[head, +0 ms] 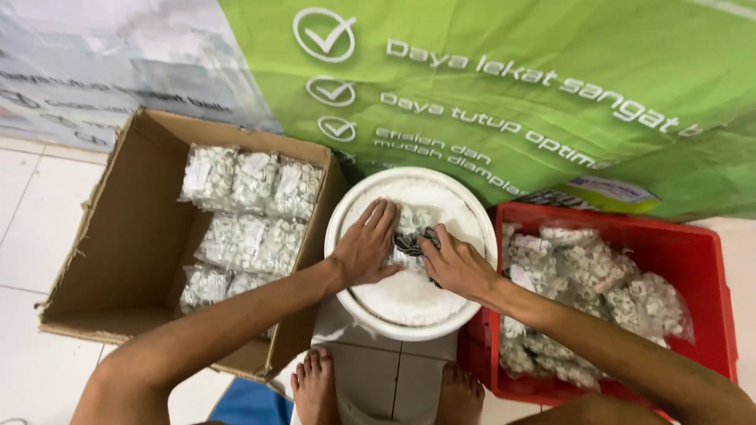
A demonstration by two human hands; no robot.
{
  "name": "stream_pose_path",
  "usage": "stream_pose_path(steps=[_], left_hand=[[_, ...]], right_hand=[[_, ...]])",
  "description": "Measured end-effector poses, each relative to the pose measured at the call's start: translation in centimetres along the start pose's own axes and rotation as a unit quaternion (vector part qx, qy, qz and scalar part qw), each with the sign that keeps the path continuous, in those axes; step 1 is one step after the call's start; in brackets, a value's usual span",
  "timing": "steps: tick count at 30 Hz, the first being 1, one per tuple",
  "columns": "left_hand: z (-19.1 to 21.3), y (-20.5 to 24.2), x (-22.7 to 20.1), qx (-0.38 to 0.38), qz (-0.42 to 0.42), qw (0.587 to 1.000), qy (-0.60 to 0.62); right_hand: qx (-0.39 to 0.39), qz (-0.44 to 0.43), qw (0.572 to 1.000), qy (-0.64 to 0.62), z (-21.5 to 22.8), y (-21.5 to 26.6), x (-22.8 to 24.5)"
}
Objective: The person repeatedly wipes the surface of small plastic-wrapped packages using a cloth. They hold each package on a white bucket lid and rub it with the cloth, then place it into a red bin. The process is repeated for multiple packages taken from a cardboard box.
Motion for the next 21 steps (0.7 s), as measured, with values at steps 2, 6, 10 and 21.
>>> stream_pose_path(steps=[2, 6, 10, 21], left_hand=[[-0.3, 0.4, -0.2, -0.014, -0.002, 1.0, -0.018], [0.1, 0.5, -0.1, -0.036, -0.004, 0.998, -0.045], [0.1, 0.4, -0.1, -0.035, 0.009, 0.999, -0.018], [-0.2, 0.9, 0.0, 0.057, 0.002, 0.998, 0.024]], right_hand=[[0.0, 0.024, 1.0, 0.013, -1.4, 1.5, 0.9], [0.018, 0.091, 0.995, 0.027, -5.1, 4.5, 2.0], [0.053, 0.157, 0.986, -0.003, -2.5, 3.6, 6.2], [-0.001, 0.118, 0.993, -0.017, -1.1, 0.4, 4.0]])
Point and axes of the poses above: each hand's wrist, its own y-axis away from the middle knuckle, its own z-axis out of the back of the hand, x = y × z, the point moved 6 cm from there along -y, towards the middle knuckle, and after that the axes turned 2 degrees about -x, right-handed, at the moved point
